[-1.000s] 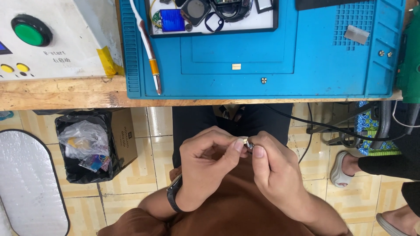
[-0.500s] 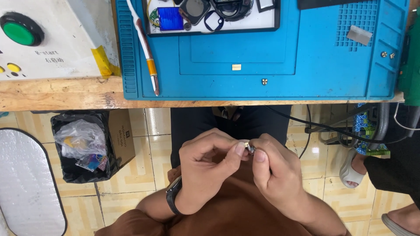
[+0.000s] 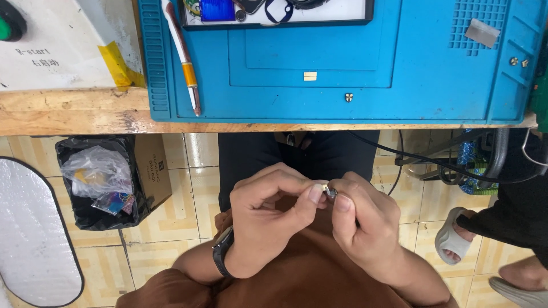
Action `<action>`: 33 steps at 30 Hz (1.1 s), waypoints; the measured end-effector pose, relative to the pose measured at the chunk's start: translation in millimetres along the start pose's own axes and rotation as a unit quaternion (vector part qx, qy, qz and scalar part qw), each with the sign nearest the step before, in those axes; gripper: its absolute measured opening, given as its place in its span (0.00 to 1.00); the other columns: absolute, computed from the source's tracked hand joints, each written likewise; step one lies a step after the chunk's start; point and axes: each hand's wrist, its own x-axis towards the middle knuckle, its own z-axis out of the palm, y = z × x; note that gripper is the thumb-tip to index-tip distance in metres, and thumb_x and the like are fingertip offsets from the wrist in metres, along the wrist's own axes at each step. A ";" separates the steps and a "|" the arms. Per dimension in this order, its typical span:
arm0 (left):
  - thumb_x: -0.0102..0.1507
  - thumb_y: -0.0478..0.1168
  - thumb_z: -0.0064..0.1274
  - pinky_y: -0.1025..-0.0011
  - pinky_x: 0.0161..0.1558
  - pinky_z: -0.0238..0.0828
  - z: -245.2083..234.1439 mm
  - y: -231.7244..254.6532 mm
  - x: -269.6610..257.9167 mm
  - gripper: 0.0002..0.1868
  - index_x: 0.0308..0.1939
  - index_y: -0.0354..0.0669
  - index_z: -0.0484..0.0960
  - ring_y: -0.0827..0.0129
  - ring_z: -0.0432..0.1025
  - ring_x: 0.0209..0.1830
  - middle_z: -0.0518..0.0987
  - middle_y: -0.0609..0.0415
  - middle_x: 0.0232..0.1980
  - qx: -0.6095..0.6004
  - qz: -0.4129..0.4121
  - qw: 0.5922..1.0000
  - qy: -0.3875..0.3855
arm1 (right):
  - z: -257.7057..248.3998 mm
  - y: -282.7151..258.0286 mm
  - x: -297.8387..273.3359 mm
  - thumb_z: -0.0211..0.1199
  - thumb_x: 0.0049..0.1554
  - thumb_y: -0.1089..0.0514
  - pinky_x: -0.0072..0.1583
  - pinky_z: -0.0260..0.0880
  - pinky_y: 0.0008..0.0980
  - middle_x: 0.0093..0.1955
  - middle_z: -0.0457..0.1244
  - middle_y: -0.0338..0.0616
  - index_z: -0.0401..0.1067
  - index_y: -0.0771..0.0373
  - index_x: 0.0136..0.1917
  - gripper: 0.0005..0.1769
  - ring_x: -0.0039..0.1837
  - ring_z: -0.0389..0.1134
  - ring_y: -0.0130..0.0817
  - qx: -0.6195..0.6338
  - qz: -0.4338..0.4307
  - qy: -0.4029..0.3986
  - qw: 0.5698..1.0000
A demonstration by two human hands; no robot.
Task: The person holds a small electronic component and uses pliers to adjust it. They then use a green rotary tool to grind or polish the component while seated at a workbench.
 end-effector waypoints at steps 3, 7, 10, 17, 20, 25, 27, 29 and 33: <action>0.58 0.34 0.54 0.81 0.33 0.74 -0.6 -1.1 1.0 0.03 0.30 0.39 0.78 0.71 0.74 0.29 0.79 0.52 0.29 -0.014 0.001 1.000 -0.004 | -4.8 -3.7 4.5 0.35 0.61 0.58 0.31 0.51 0.27 0.30 0.56 0.46 0.63 0.69 0.38 0.19 0.29 0.55 0.33 0.020 0.024 -0.030 0.999; 0.59 0.32 0.53 0.80 0.33 0.76 -1.3 -2.4 -1.4 0.03 0.30 0.37 0.77 0.69 0.75 0.30 0.79 0.50 0.29 -0.047 -0.013 0.999 -0.005 | -13.6 -12.5 7.8 0.35 0.61 0.56 0.38 0.54 0.28 0.34 0.56 0.45 0.61 0.68 0.41 0.17 0.33 0.55 0.32 0.104 0.110 -0.088 0.985; 0.59 0.32 0.52 0.81 0.34 0.75 -2.6 -1.3 -1.0 0.03 0.30 0.38 0.78 0.70 0.75 0.31 0.79 0.51 0.30 -0.038 -0.009 0.999 -0.010 | -16.2 -16.0 13.9 0.35 0.61 0.56 0.40 0.58 0.27 0.35 0.59 0.45 0.62 0.67 0.41 0.17 0.36 0.59 0.32 0.122 0.112 -0.094 0.982; 0.59 0.34 0.53 0.81 0.35 0.77 -4.5 -0.3 -1.5 0.03 0.32 0.38 0.79 0.71 0.75 0.31 0.80 0.51 0.31 -0.039 -0.031 0.998 -0.030 | -17.3 -19.6 15.8 0.34 0.61 0.54 0.38 0.56 0.26 0.34 0.58 0.44 0.63 0.66 0.40 0.19 0.34 0.57 0.30 0.102 0.119 -0.083 0.984; 0.59 0.32 0.53 0.81 0.35 0.77 -5.1 0.4 -1.6 0.02 0.31 0.37 0.79 0.71 0.75 0.31 0.79 0.51 0.30 -0.038 -0.035 0.998 -0.028 | -18.4 -20.6 16.3 0.35 0.61 0.56 0.39 0.56 0.27 0.34 0.58 0.43 0.63 0.66 0.40 0.18 0.35 0.58 0.31 0.086 0.114 -0.090 0.986; 0.59 0.33 0.52 0.82 0.34 0.77 -6.0 3.7 -0.1 0.03 0.30 0.38 0.79 0.72 0.75 0.29 0.79 0.51 0.29 -0.013 -0.033 0.999 -0.026 | -18.1 -21.5 16.6 0.36 0.62 0.56 0.40 0.57 0.27 0.34 0.58 0.42 0.63 0.65 0.40 0.17 0.35 0.57 0.31 0.072 0.115 -0.094 0.986; 0.59 0.33 0.52 0.82 0.35 0.77 -7.3 5.2 1.1 0.03 0.30 0.38 0.80 0.73 0.75 0.30 0.79 0.51 0.30 -0.007 -0.035 0.999 -0.029 | -17.9 -21.2 17.8 0.36 0.62 0.56 0.39 0.57 0.27 0.34 0.58 0.42 0.63 0.65 0.40 0.17 0.35 0.58 0.30 0.073 0.111 -0.092 0.987; 0.59 0.32 0.52 0.82 0.35 0.77 -7.9 5.3 0.9 0.03 0.30 0.37 0.80 0.73 0.75 0.30 0.79 0.51 0.30 -0.002 -0.043 0.999 -0.031 | -17.1 -20.3 17.1 0.36 0.62 0.55 0.39 0.57 0.26 0.34 0.58 0.42 0.63 0.65 0.39 0.18 0.35 0.58 0.30 0.075 0.110 -0.094 0.987; 0.58 0.33 0.53 0.83 0.34 0.75 -8.1 5.4 0.0 0.03 0.30 0.38 0.80 0.73 0.74 0.30 0.79 0.53 0.29 0.013 -0.043 0.999 -0.026 | -15.4 -19.7 16.1 0.37 0.61 0.57 0.39 0.56 0.28 0.34 0.58 0.43 0.64 0.66 0.40 0.17 0.35 0.57 0.31 0.059 0.102 -0.093 0.989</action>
